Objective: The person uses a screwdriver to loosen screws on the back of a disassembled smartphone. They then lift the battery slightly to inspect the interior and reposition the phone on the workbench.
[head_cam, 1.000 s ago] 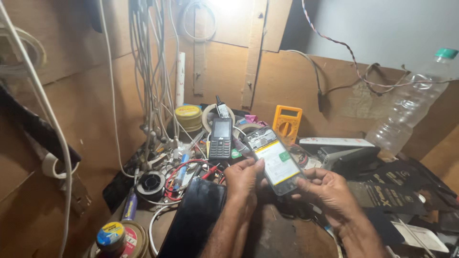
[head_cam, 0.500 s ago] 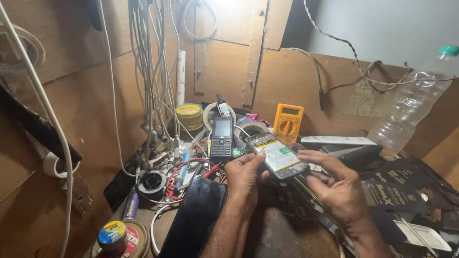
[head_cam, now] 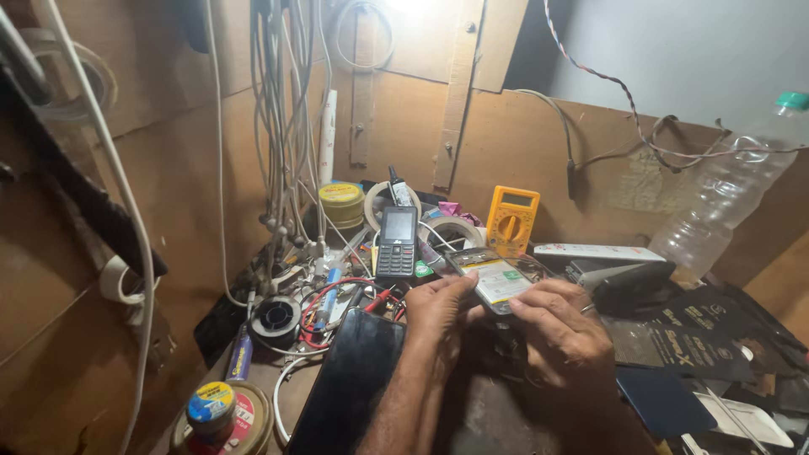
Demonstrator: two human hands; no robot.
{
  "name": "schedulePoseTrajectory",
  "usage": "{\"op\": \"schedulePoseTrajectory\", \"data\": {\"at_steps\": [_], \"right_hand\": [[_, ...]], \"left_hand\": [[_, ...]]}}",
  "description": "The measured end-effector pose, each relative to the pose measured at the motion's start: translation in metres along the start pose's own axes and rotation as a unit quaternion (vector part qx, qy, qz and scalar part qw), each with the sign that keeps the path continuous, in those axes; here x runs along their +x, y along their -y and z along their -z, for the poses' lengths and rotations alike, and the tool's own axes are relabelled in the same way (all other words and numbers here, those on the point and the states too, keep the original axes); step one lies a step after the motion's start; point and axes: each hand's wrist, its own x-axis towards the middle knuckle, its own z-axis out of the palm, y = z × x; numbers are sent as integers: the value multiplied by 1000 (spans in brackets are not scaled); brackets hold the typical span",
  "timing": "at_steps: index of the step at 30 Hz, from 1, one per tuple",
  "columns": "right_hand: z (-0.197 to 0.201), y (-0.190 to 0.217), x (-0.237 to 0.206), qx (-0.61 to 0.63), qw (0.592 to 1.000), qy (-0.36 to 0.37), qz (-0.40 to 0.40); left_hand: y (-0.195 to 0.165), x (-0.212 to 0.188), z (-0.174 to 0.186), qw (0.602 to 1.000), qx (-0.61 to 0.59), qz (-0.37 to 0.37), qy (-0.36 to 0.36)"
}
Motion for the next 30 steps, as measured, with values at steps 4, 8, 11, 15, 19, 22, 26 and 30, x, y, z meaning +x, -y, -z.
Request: {"op": "schedulePoseTrajectory", "data": {"at_steps": [4, 8, 11, 15, 19, 22, 26, 30], "right_hand": [[1, 6, 6, -10, 1000, 10, -17], [4, 12, 8, -11, 999, 45, 18], [3, 9, 5, 7, 999, 37, -20], [7, -14, -2, 57, 964, -30, -259], [1, -39, -18, 344, 751, -102, -555], [-4, -54, -34, 412, 655, -49, -632], [-6, -69, -51, 416, 618, -44, -666], [-11, -75, -58, 409, 641, -33, -649]], "left_hand": [[-2, -1, 0, 1000, 5, 11, -27], [-4, -4, -5, 1000, 7, 13, -28], [-8, -11, -5, 999, 38, 1, -35], [-14, -18, -11, 990, 112, 8, -83], [-11, -24, -13, 993, 120, -3, -12], [-6, -27, -13, 992, 122, -15, 37], [-2, -27, -9, 986, 165, 8, 13], [-2, -29, -6, 984, 179, 12, 2]]}}
